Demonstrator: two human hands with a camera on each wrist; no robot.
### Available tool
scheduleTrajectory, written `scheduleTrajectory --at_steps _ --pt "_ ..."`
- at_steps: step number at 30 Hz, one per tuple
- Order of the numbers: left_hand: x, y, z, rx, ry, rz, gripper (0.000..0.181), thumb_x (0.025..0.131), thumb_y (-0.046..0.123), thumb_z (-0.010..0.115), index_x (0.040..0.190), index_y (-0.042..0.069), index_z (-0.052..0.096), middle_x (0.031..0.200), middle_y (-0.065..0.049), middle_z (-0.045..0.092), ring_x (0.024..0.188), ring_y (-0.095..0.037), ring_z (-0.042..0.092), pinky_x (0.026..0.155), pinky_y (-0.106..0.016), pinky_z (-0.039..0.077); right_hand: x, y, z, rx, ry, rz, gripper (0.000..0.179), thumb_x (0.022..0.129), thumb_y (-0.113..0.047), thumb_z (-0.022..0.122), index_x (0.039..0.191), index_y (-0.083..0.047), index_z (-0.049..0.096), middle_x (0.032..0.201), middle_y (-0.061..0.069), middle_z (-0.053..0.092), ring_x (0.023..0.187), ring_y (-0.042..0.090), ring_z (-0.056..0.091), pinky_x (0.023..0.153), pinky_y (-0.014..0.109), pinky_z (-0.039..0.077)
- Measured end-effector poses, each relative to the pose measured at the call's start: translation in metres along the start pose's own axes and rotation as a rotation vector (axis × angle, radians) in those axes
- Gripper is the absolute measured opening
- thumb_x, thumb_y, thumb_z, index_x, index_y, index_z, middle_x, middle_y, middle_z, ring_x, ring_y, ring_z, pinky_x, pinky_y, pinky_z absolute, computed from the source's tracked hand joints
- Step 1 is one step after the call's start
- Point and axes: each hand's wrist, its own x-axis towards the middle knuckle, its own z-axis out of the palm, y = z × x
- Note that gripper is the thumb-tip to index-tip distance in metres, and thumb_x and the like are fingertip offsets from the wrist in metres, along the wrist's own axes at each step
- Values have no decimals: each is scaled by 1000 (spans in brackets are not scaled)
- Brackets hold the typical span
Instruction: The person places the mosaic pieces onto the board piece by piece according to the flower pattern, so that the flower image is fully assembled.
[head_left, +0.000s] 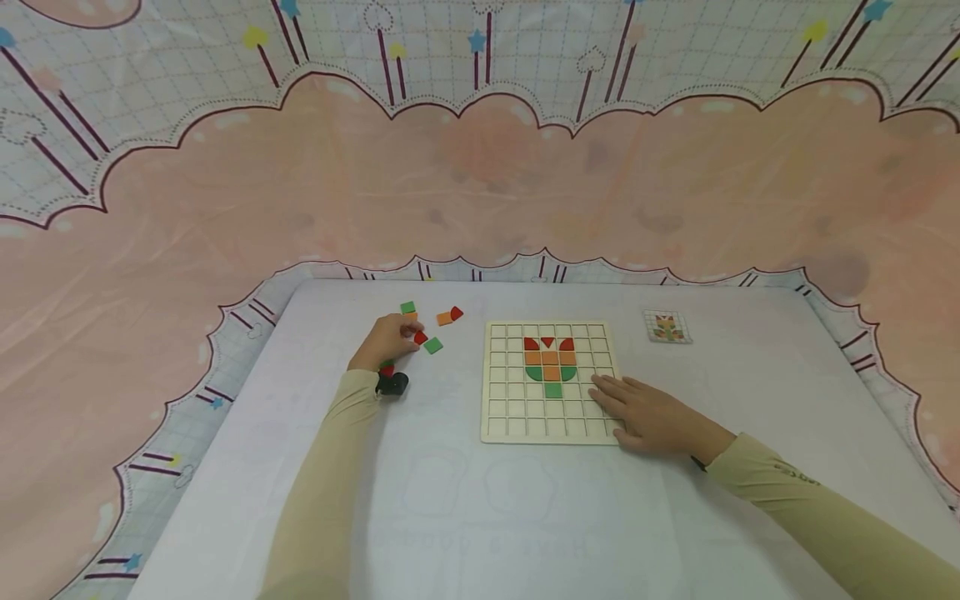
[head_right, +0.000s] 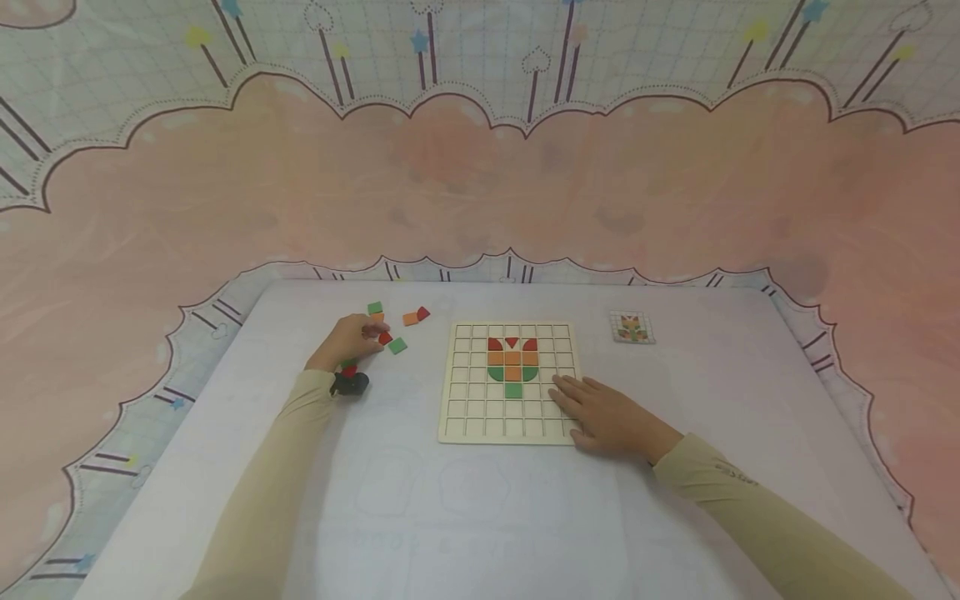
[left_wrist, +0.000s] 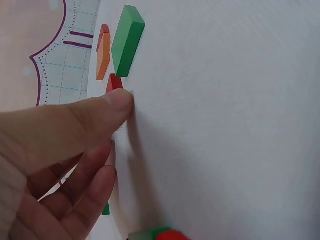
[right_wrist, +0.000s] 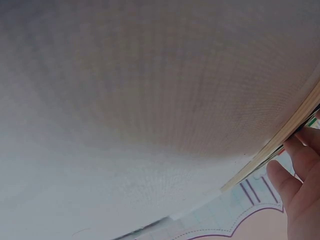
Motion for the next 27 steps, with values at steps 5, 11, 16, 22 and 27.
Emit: scheduleTrajectory --at_steps 5,11,16,22,27 --pt "-2 0 -1 -14 1 -5 35 83 1 66 118 3 64 113 -18 61 106 -30 54 97 -44 44 0 0 0 1 3 -1 62 90 -30 52 144 -4 35 151 15 33 139 29 33 111 47 32" --pt "-5 3 -1 -44 40 -25 33 84 6 68 116 1 64 111 -17 63 103 -29 55 95 -42 45 0 1 -1 -3 2 0 62 90 -30 52 144 -3 35 151 15 33 139 29 34 110 47 32" --pt "-4 3 2 -22 96 -1 30 82 11 71 109 -2 66 104 -17 66 96 -27 57 89 -39 47 0 1 0 -4 -6 7 62 91 -31 51 144 -4 34 152 15 32 139 29 33 111 47 32" --pt "-5 3 2 -31 69 -22 26 83 6 69 108 2 68 103 -16 63 95 -26 54 87 -38 46 0 -1 -1 12 -12 11 62 91 -30 51 144 -4 34 152 15 32 139 30 32 111 47 31" --pt "-7 1 0 -50 48 -34 28 81 11 72 108 4 68 105 -15 63 96 -26 54 88 -38 46 1 -1 -1 8 -22 14 62 91 -30 51 145 -4 34 152 15 31 140 30 32 112 47 31"
